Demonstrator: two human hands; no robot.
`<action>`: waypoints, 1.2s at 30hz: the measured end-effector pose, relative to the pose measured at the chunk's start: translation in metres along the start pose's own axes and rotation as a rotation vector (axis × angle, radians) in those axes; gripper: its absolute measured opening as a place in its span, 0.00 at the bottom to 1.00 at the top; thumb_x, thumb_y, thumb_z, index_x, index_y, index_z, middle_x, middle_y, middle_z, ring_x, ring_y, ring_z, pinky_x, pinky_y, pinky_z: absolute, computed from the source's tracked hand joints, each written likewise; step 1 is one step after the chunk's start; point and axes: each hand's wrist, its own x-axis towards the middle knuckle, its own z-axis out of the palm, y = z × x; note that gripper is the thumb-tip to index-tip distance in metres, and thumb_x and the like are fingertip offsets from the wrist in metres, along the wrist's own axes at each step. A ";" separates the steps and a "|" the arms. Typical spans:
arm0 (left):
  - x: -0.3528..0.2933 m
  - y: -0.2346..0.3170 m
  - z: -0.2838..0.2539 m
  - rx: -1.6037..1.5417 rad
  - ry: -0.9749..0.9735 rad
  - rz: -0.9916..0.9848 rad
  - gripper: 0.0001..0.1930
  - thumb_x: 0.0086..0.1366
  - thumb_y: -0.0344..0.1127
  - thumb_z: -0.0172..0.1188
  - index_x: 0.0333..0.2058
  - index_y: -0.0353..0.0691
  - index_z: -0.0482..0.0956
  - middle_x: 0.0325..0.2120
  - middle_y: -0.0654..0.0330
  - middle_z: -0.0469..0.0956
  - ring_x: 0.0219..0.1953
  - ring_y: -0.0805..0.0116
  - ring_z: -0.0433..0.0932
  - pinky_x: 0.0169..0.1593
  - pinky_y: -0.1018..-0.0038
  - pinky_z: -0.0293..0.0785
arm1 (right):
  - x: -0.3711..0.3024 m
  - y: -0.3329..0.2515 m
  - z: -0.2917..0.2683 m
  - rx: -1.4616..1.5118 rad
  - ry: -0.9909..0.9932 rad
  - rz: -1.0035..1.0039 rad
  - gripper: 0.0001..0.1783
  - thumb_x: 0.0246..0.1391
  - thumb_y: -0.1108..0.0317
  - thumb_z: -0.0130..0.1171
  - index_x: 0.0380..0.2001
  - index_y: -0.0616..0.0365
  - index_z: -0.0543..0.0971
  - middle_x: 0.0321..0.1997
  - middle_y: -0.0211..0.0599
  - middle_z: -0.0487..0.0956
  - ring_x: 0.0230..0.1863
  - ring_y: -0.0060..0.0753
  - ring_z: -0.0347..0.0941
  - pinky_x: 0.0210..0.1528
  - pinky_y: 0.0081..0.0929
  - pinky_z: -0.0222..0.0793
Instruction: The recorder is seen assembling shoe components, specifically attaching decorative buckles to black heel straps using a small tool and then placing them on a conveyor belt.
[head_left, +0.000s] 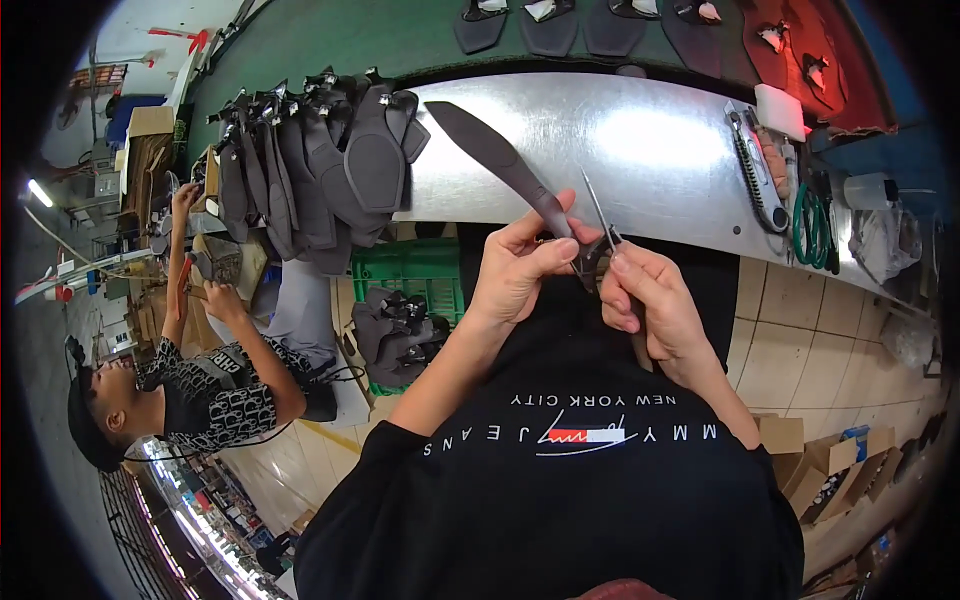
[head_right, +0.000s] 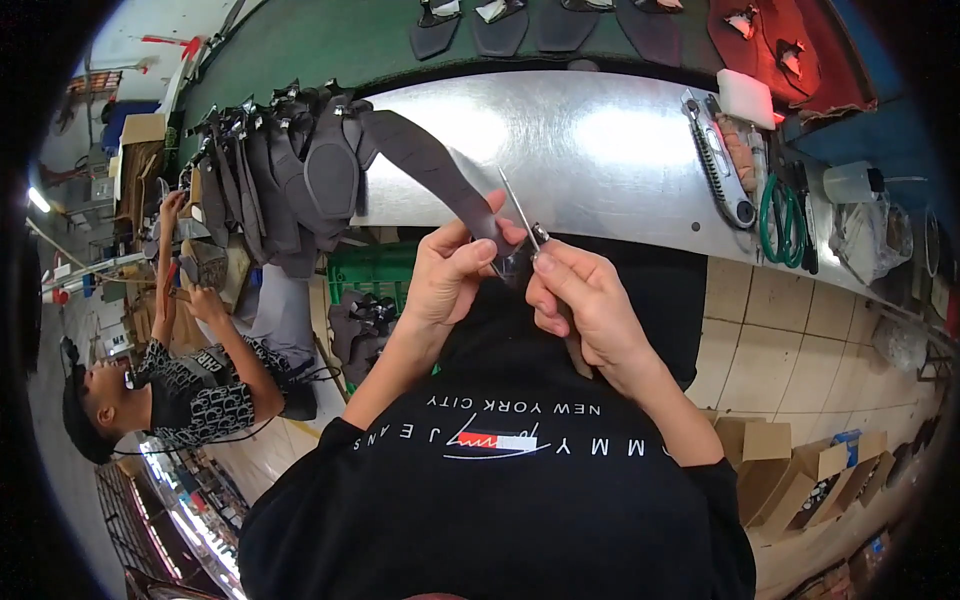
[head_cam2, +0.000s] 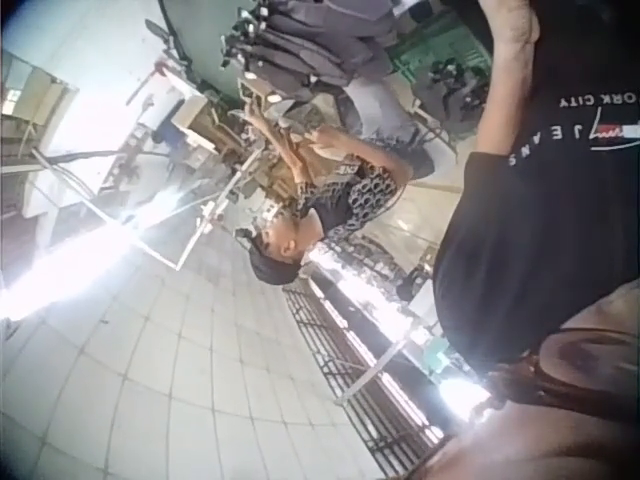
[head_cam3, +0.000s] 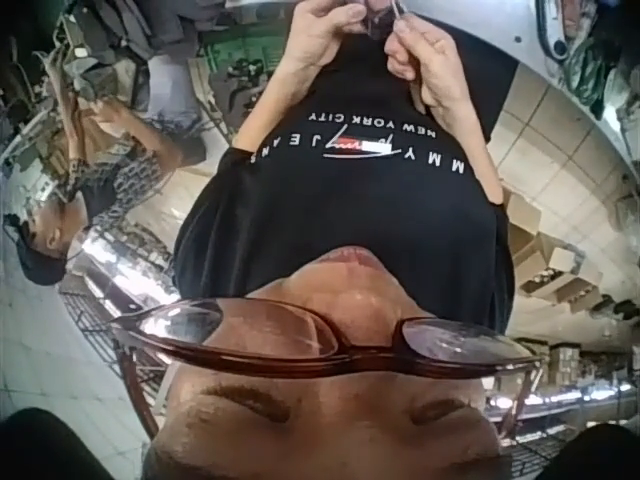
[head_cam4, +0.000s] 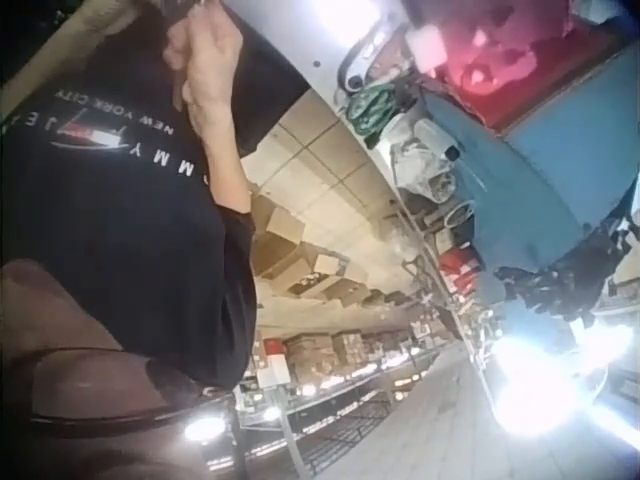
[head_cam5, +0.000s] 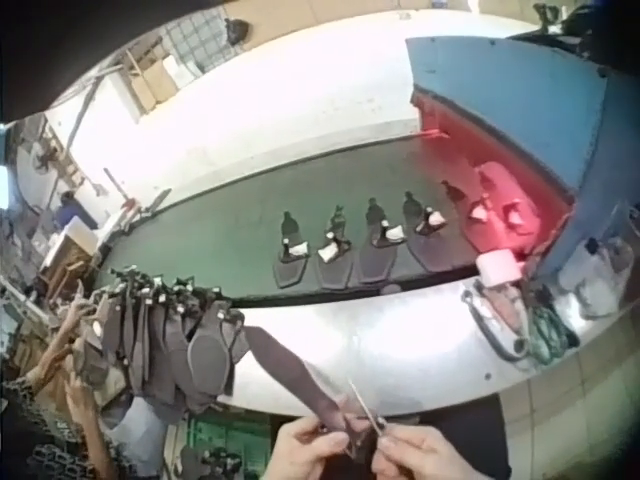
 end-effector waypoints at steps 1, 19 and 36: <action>0.000 0.002 -0.001 -0.019 0.012 -0.035 0.27 0.58 0.27 0.63 0.57 0.33 0.70 0.42 0.57 0.79 0.43 0.68 0.80 0.42 0.80 0.75 | 0.002 -0.001 -0.002 0.025 -0.032 0.023 0.25 0.65 0.62 0.47 0.60 0.64 0.65 0.16 0.25 0.62 0.13 0.14 0.52 0.17 0.14 0.51; 0.081 0.119 -0.060 0.976 0.470 0.665 0.23 0.57 0.34 0.66 0.51 0.34 0.76 0.43 0.52 0.81 0.42 0.67 0.81 0.44 0.74 0.76 | 0.029 -0.061 -0.082 -1.266 0.615 -0.773 0.21 0.57 0.77 0.49 0.55 0.57 0.75 0.27 0.33 0.69 0.27 0.29 0.65 0.31 0.24 0.62; 0.287 0.113 -0.081 1.466 0.625 0.775 0.13 0.53 0.39 0.67 0.37 0.44 0.79 0.36 0.55 0.75 0.38 0.55 0.77 0.42 0.62 0.74 | 0.040 -0.083 -0.074 -1.754 0.766 -0.787 0.25 0.46 0.78 0.58 0.51 0.52 0.76 0.39 0.40 0.72 0.41 0.44 0.68 0.45 0.38 0.66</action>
